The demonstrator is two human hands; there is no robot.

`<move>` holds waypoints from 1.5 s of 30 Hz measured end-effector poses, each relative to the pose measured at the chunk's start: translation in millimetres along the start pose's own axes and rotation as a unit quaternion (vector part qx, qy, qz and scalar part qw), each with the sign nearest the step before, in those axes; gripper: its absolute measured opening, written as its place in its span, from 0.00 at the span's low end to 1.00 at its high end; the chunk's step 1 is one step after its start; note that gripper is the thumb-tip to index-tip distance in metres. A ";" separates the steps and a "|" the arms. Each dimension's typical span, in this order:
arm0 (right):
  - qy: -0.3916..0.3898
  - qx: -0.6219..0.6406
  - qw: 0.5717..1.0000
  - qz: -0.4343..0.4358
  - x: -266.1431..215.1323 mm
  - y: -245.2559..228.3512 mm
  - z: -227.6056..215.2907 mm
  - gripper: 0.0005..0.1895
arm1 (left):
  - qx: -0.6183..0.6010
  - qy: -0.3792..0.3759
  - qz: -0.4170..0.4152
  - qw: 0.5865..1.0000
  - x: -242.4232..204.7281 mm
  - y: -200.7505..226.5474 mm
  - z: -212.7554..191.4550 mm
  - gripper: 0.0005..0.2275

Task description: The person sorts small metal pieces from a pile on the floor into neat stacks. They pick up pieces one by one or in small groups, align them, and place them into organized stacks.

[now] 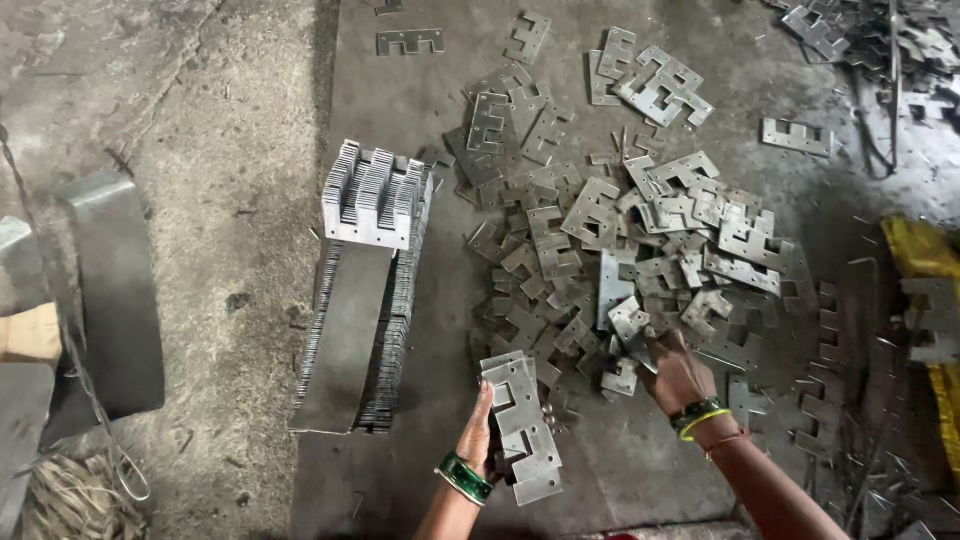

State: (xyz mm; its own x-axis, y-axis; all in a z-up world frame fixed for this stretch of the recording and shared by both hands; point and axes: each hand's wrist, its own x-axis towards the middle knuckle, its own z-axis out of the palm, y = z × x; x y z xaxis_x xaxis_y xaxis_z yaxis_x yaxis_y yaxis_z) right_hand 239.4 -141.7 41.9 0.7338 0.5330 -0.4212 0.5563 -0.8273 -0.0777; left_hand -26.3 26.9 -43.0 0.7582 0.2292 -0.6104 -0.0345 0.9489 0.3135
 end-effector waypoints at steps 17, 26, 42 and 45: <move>0.041 -0.366 0.925 -0.090 23.4 30.5 8.6 0.08 | 0.044 -0.041 -0.056 0.997 -0.6 -22.9 -0.7 0.28; 0.005 0.034 0.995 0.096 -12.8 -8.2 1.0 0.37 | 0.118 -0.031 0.037 0.992 60.7 -52.8 -77.7 0.29; -0.038 0.271 0.960 -0.052 20.8 -5.4 3.6 0.26 | -0.024 -0.101 -0.003 0.995 16.6 -18.8 -27.5 0.32; 0.017 0.067 0.994 0.079 58.8 -37.0 -24.5 0.32 | -0.034 -0.108 0.016 0.993 16.3 -19.3 -39.0 0.32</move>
State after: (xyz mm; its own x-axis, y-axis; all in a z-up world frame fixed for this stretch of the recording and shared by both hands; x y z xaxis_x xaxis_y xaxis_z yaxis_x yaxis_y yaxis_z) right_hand 271.5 -75.4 42.2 0.8225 0.3975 -0.4068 0.3774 -0.9165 -0.1327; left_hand -38.7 20.8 -87.4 0.8779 0.2152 -0.4277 -0.0997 0.9559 0.2764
